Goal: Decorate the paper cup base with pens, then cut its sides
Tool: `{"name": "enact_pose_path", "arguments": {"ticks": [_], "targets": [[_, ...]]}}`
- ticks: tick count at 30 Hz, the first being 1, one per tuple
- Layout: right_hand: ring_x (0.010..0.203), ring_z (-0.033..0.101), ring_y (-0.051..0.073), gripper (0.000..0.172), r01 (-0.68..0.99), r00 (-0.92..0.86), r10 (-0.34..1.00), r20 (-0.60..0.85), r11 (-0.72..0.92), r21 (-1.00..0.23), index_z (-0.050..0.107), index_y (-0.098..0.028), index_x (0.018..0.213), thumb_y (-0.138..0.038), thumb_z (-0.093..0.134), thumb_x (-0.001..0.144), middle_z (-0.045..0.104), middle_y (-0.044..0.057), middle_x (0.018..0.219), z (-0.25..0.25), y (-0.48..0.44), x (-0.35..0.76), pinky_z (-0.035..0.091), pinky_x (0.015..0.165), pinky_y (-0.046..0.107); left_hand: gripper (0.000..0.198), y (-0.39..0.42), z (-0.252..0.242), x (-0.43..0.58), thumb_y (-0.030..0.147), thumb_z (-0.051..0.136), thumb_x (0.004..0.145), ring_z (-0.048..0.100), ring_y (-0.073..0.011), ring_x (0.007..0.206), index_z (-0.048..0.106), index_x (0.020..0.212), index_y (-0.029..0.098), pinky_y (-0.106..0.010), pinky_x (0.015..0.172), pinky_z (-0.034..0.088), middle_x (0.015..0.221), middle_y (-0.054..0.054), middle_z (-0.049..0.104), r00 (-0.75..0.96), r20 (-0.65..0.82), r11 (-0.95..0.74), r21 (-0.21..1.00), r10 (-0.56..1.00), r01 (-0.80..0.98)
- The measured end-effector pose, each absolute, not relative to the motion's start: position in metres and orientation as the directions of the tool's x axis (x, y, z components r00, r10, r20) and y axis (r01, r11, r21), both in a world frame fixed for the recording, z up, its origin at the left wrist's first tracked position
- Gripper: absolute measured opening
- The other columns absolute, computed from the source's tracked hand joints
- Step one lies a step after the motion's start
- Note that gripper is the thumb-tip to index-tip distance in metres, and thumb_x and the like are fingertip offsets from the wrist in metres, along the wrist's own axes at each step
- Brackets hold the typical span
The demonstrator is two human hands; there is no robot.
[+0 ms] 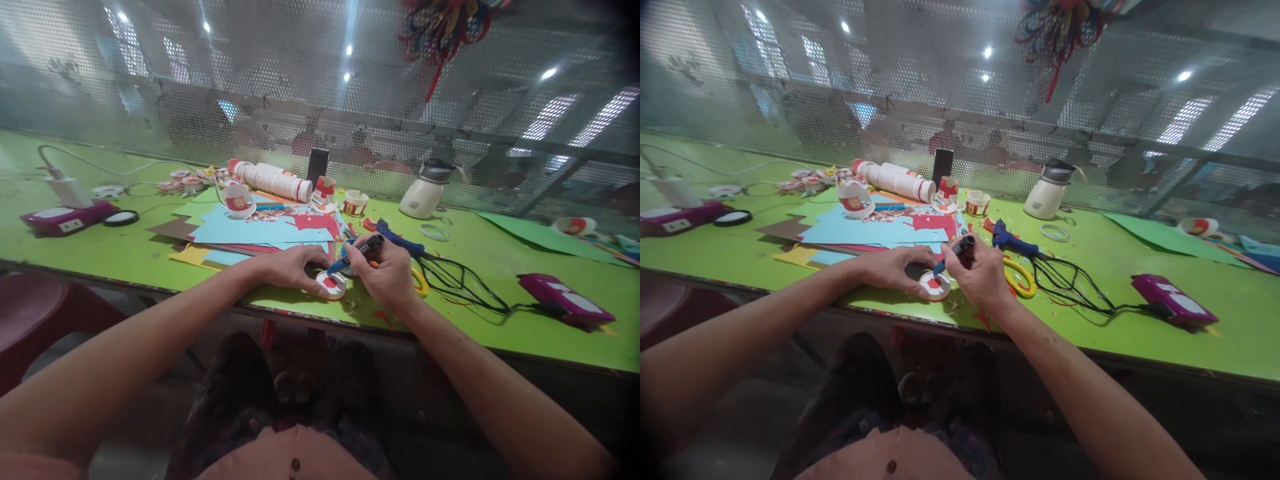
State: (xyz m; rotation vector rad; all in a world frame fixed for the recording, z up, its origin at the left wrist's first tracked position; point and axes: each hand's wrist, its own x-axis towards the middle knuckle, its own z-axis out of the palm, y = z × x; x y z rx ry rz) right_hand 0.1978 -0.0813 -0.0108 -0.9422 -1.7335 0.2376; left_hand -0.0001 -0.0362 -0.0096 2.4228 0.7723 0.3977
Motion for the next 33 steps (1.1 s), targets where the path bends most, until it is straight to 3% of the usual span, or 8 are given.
{"name": "enact_pose_path", "arguments": {"ticks": [14,23,33], "targets": [[0.047,0.044,0.009,0.024,0.495,-0.092,0.685,0.723,0.661,-0.564,0.055,-0.018,0.07,-0.036,0.064,0.083,0.051,-0.005,0.055,-0.0124,-0.0809,0.1991,0.038,0.046,0.023,0.05,-0.0357,-0.0119,0.0008,0.049,0.073,0.07,0.056,-0.0217,0.102,0.064,0.107,0.017,-0.029,0.088,0.041,0.109,-0.005,0.061,0.784,0.103,-0.664,0.605,0.612,0.439],[0.045,0.047,0.009,0.022,0.454,-0.002,0.658,0.753,0.672,-0.585,0.055,-0.019,0.067,-0.032,0.064,0.083,0.052,-0.004,0.053,-0.0072,-0.0853,0.1973,0.039,0.045,0.022,0.055,-0.0371,-0.0111,0.001,0.052,0.075,0.066,0.056,-0.0223,0.101,0.062,0.106,0.015,-0.029,0.088,0.042,0.107,-0.005,0.06,0.757,0.095,-0.639,0.609,0.647,0.47],[0.044,0.044,0.008,0.024,0.513,-0.043,0.67,0.741,0.651,-0.559,0.055,-0.018,0.068,-0.034,0.064,0.083,0.049,-0.005,0.051,-0.0118,-0.0823,0.1986,0.035,0.044,0.022,0.054,-0.0378,-0.0114,0.0014,0.053,0.075,0.065,0.056,-0.0223,0.099,0.062,0.103,0.017,-0.029,0.085,0.042,0.105,-0.005,0.061,0.746,0.095,-0.628,0.615,0.659,0.477]]}}
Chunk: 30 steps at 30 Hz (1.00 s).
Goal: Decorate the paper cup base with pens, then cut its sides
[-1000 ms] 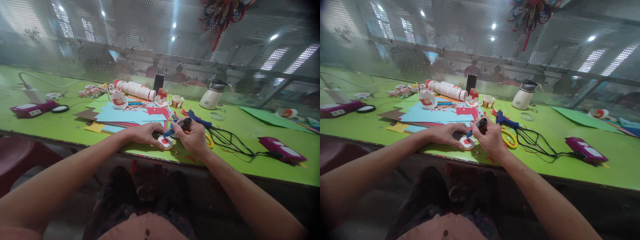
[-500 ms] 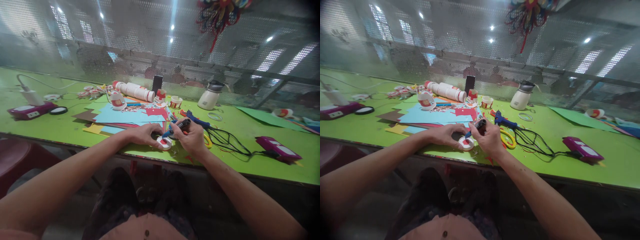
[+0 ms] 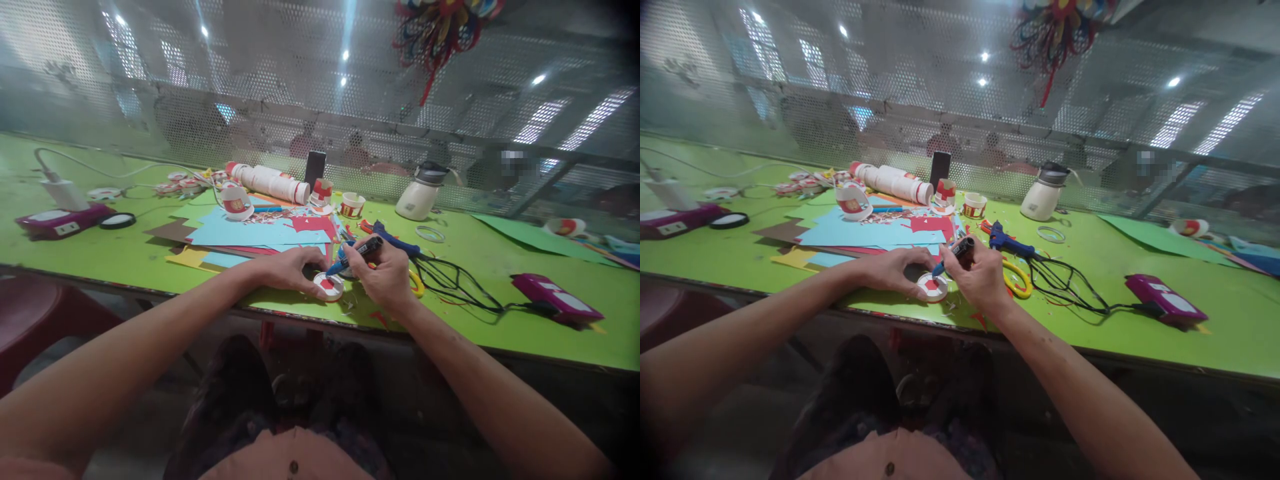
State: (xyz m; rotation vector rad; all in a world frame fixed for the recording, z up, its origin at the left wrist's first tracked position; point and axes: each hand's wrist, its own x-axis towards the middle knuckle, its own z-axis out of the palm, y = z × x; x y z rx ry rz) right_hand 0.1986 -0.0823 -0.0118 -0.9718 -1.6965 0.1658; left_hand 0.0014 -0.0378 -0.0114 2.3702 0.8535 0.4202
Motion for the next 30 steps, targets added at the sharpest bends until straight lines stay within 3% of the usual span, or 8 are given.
{"name": "enact_pose_path", "arguments": {"ticks": [20,30], "targets": [[0.045,0.043,0.008,0.025,0.519,-0.055,0.669,0.742,0.653,-0.551,0.055,-0.018,0.067,-0.035,0.064,0.083,0.049,-0.005,0.052,-0.0119,-0.0833,0.1988,0.036,0.045,0.022,0.055,-0.0367,-0.0129,0.0005,0.054,0.075,0.065,0.055,-0.0222,0.099,0.061,0.104,0.017,-0.029,0.083,0.042,0.103,-0.005,0.061,0.753,0.107,-0.638,0.616,0.649,0.463],[0.046,0.046,0.01,0.026,0.49,-0.025,0.729,0.684,0.605,-0.627,0.056,-0.019,0.07,-0.039,0.064,0.083,0.051,-0.005,0.053,-0.012,-0.0812,0.199,0.037,0.044,0.023,0.053,-0.0369,-0.0133,0.0003,0.05,0.076,0.065,0.056,-0.0213,0.099,0.06,0.103,0.018,-0.029,0.086,0.042,0.104,-0.004,0.061,0.754,0.101,-0.619,0.647,0.65,0.446]]}}
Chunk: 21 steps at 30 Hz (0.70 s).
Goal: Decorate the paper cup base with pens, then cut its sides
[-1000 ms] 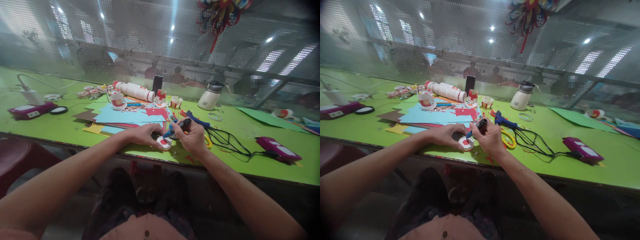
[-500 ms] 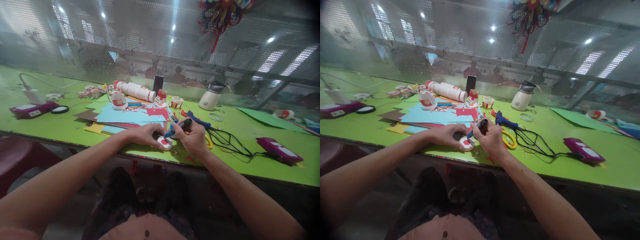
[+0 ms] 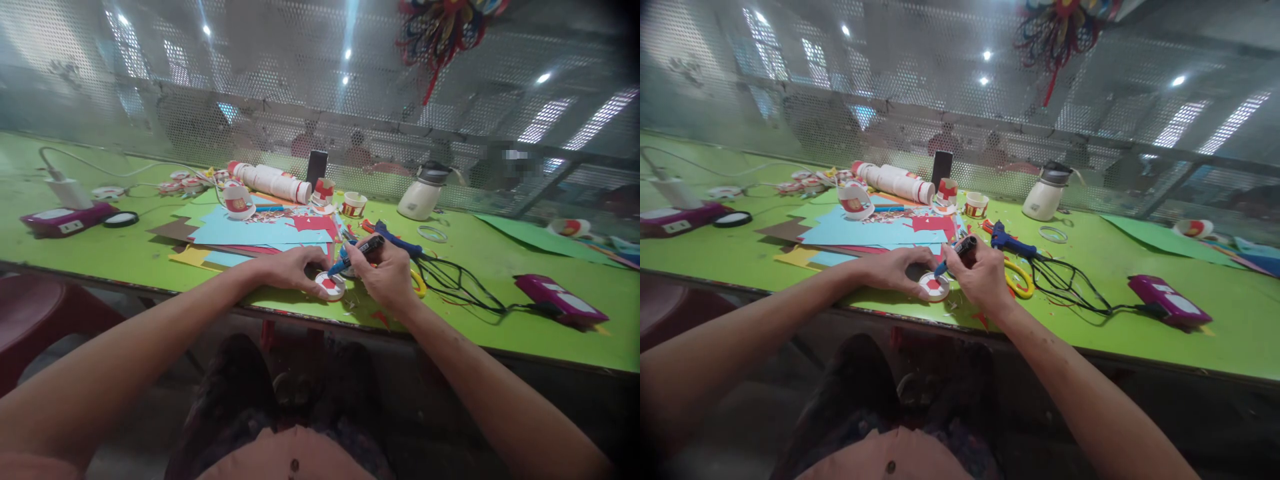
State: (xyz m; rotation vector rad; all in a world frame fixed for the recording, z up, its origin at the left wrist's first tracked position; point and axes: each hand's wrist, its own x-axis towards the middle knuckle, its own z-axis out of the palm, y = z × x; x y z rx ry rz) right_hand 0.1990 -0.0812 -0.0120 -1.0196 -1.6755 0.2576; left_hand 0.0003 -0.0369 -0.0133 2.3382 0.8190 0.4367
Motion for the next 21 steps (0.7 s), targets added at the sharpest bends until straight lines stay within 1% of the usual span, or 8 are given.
{"name": "enact_pose_path", "arguments": {"ticks": [5,9,12,15,18,21], "targets": [[0.044,0.046,0.01,0.027,0.519,-0.02,0.723,0.691,0.598,-0.611,0.056,-0.018,0.069,-0.04,0.064,0.083,0.051,-0.005,0.05,-0.0107,-0.0818,0.1992,0.036,0.043,0.023,0.053,-0.0382,-0.0108,0.0006,0.049,0.074,0.068,0.055,-0.0221,0.102,0.061,0.108,0.018,-0.031,0.088,0.042,0.108,-0.005,0.059,0.766,0.089,-0.643,0.609,0.637,0.464],[0.044,0.047,0.01,0.027,0.512,-0.015,0.722,0.691,0.599,-0.615,0.057,-0.018,0.069,-0.04,0.064,0.083,0.052,-0.005,0.051,-0.012,-0.0825,0.1994,0.037,0.044,0.023,0.051,-0.0378,-0.0083,-0.0003,0.047,0.073,0.071,0.054,-0.0236,0.107,0.063,0.111,0.017,-0.03,0.091,0.041,0.111,-0.006,0.059,0.804,0.112,-0.68,0.609,0.584,0.408],[0.044,0.048,0.01,0.026,0.499,-0.017,0.716,0.698,0.611,-0.614,0.057,-0.018,0.069,-0.039,0.064,0.083,0.053,-0.004,0.051,-0.0118,-0.0835,0.1992,0.038,0.044,0.023,0.048,-0.0373,-0.0076,-0.0009,0.048,0.071,0.073,0.054,-0.0239,0.108,0.064,0.109,0.017,-0.029,0.091,0.041,0.111,-0.006,0.059,0.813,0.109,-0.682,0.614,0.572,0.397],[0.044,0.048,0.01,0.025,0.485,0.025,0.689,0.725,0.626,-0.611,0.056,-0.019,0.067,-0.037,0.064,0.083,0.053,-0.004,0.051,-0.0102,-0.0849,0.1989,0.039,0.044,0.023,0.051,-0.0363,-0.009,-0.0008,0.052,0.072,0.071,0.055,-0.0232,0.105,0.064,0.107,0.017,-0.029,0.089,0.041,0.109,-0.005,0.06,0.797,0.096,-0.667,0.612,0.597,0.426],[0.043,0.046,0.01,0.025,0.492,0.072,0.671,0.738,0.62,-0.611,0.055,-0.02,0.066,-0.036,0.064,0.083,0.052,-0.004,0.05,-0.0091,-0.0853,0.1988,0.039,0.044,0.023,0.055,-0.0351,-0.0117,-0.0005,0.051,0.075,0.067,0.055,-0.0223,0.102,0.061,0.107,0.017,-0.029,0.087,0.042,0.107,-0.005,0.061,0.769,0.093,-0.637,0.626,0.633,0.449],[0.044,0.048,0.01,0.026,0.515,0.044,0.67,0.741,0.62,-0.591,0.054,-0.02,0.065,-0.037,0.064,0.083,0.053,-0.004,0.05,-0.0094,-0.0848,0.1986,0.039,0.044,0.023,0.055,-0.0346,-0.0137,-0.0008,0.051,0.077,0.065,0.056,-0.0222,0.1,0.06,0.105,0.017,-0.029,0.085,0.043,0.104,-0.004,0.062,0.757,0.091,-0.621,0.638,0.647,0.454]]}}
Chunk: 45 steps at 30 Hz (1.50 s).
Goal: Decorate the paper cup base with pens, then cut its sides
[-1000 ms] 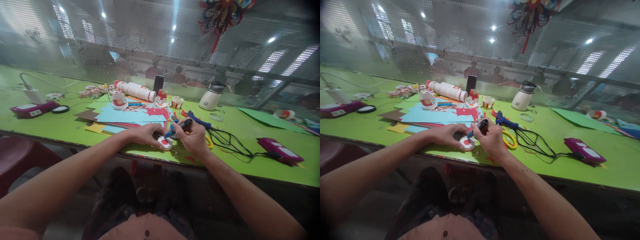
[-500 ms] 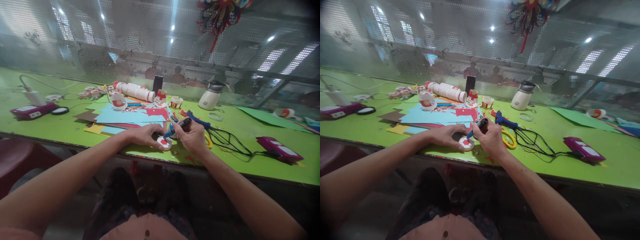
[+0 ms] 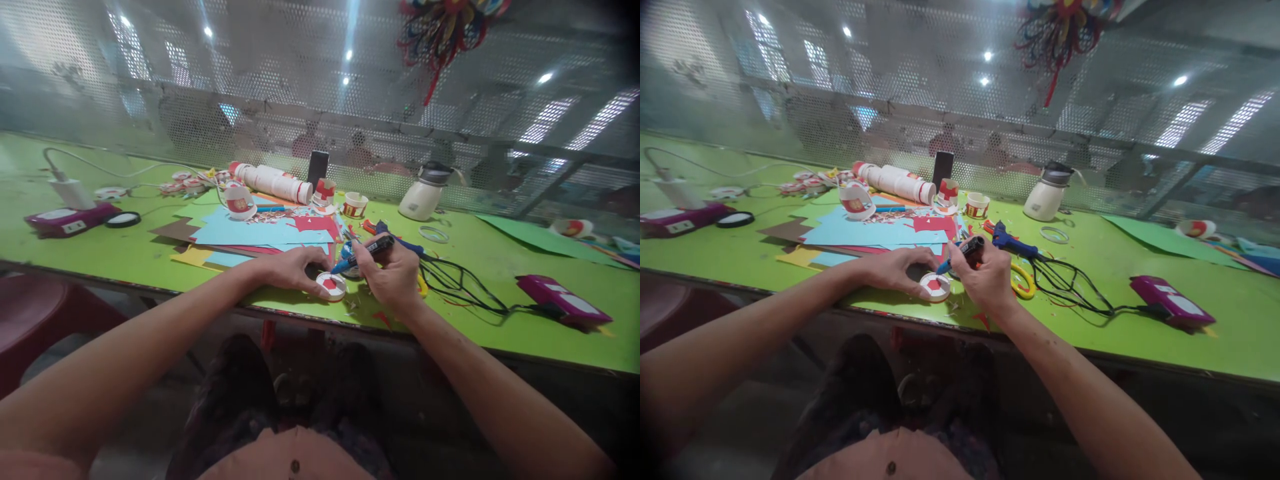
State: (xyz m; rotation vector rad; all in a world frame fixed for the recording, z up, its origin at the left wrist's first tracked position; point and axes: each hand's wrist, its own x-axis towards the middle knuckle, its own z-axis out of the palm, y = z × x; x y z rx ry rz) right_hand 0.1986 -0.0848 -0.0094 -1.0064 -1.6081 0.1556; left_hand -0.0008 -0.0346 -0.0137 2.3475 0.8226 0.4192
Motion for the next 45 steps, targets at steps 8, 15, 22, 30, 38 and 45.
{"name": "enact_pose_path", "arguments": {"ticks": [8,15,22,30,38,45], "targets": [[0.045,0.052,0.011,0.025,0.502,0.001,0.683,0.731,0.632,-0.591,0.054,-0.019,0.066,-0.035,0.065,0.083,0.054,-0.004,0.051,-0.0095,-0.0854,0.1968,0.041,0.045,0.024,0.053,-0.0359,-0.0127,-0.0005,0.05,0.076,0.066,0.056,-0.0213,0.099,0.059,0.104,0.017,-0.03,0.086,0.043,0.105,-0.005,0.061,0.761,0.094,-0.628,0.634,0.642,0.451],[0.045,0.052,0.011,0.025,0.522,-0.013,0.685,0.728,0.626,-0.58,0.055,-0.019,0.067,-0.036,0.064,0.083,0.054,-0.004,0.052,-0.0112,-0.0848,0.1978,0.04,0.045,0.024,0.055,-0.0364,-0.0125,0.0005,0.051,0.075,0.066,0.055,-0.0219,0.099,0.059,0.105,0.017,-0.032,0.087,0.042,0.106,-0.005,0.06,0.756,0.086,-0.625,0.627,0.649,0.465],[0.045,0.051,0.01,0.026,0.534,-0.017,0.679,0.734,0.626,-0.567,0.055,-0.018,0.067,-0.037,0.064,0.083,0.054,-0.004,0.052,-0.0113,-0.0835,0.1986,0.039,0.045,0.023,0.055,-0.037,-0.0121,0.0004,0.052,0.076,0.064,0.055,-0.0226,0.099,0.06,0.104,0.017,-0.032,0.086,0.042,0.104,-0.005,0.06,0.75,0.092,-0.617,0.639,0.655,0.46],[0.045,0.05,0.01,0.027,0.538,-0.026,0.678,0.734,0.629,-0.561,0.055,-0.018,0.066,-0.037,0.063,0.083,0.053,-0.003,0.051,-0.0108,-0.0849,0.1979,0.038,0.045,0.023,0.055,-0.0353,-0.0138,-0.0002,0.051,0.076,0.065,0.055,-0.0218,0.1,0.06,0.105,0.017,-0.03,0.086,0.042,0.105,-0.004,0.06,0.758,0.09,-0.619,0.644,0.646,0.45],[0.045,0.05,0.01,0.028,0.521,-0.02,0.705,0.709,0.613,-0.594,0.054,-0.018,0.066,-0.039,0.063,0.083,0.052,-0.004,0.051,-0.0106,-0.0838,0.1982,0.038,0.044,0.023,0.055,-0.0345,-0.0139,0.0001,0.052,0.076,0.065,0.055,-0.0213,0.099,0.059,0.104,0.017,-0.029,0.085,0.042,0.104,-0.004,0.061,0.759,0.097,-0.623,0.643,0.643,0.445],[0.044,0.044,0.008,0.023,0.524,-0.072,0.681,0.728,0.647,-0.553,0.054,-0.018,0.068,-0.034,0.062,0.083,0.05,-0.006,0.051,-0.0088,-0.0855,0.1982,0.036,0.043,0.021,0.053,-0.034,-0.0152,-0.0001,0.049,0.076,0.066,0.055,-0.0208,0.098,0.06,0.105,0.017,-0.029,0.085,0.042,0.103,-0.004,0.061,0.768,0.11,-0.634,0.643,0.631,0.429]]}}
